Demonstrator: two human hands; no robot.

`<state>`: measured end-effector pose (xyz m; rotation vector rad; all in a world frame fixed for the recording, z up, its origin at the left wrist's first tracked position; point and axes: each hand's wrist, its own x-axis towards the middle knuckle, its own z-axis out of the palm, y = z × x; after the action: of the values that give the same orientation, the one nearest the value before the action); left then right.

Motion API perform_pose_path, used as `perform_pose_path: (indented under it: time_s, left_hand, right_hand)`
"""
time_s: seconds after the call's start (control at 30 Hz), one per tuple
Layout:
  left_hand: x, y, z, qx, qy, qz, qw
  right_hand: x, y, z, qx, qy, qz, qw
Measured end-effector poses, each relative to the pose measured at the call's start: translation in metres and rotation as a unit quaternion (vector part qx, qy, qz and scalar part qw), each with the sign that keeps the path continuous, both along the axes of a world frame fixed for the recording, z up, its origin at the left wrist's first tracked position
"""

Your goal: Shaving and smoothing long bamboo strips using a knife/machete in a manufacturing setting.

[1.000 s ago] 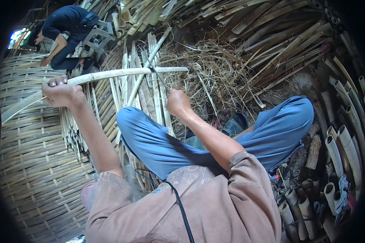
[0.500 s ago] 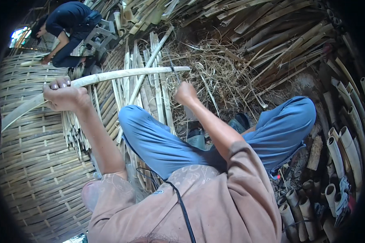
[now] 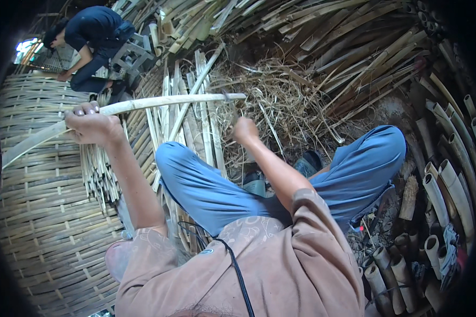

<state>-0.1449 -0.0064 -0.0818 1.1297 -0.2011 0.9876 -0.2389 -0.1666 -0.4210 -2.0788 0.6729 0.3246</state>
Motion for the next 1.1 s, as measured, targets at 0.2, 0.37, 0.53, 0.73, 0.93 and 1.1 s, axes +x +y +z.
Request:
perform_pose_path:
  time_s: [0.2,0.37,0.53,0.73,0.93,1.1]
  left_hand:
    - [0.041,-0.02,-0.034,0.063,-0.096,-0.078,0.99]
    - [0.057,-0.075,-0.169,0.201,0.019,0.071,0.977]
    - [0.079,-0.093,-0.251,0.223,0.135,0.05,0.964]
    - [0.176,-0.009,-0.14,0.431,0.117,0.076,0.892]
    - [0.17,0.1,-0.045,0.554,0.026,0.08,0.828]
    - [0.137,0.176,-0.025,0.63,0.182,-0.109,0.747]
  right_hand:
    - [-0.016,-0.032,-0.039,0.004,0.069,-0.002,0.998]
    - [-0.028,-0.039,-0.021,0.004,0.015,-0.061,0.998]
    - [-0.038,-0.079,0.013,-0.054,-0.021,-0.069,0.996]
    - [-0.069,-0.114,0.012,0.001,-0.067,-0.144,0.987]
    - [-0.066,-0.116,0.0,-0.007,-0.093,-0.186,0.978]
    - [-0.061,-0.119,-0.01,0.013,-0.073,-0.174,0.982]
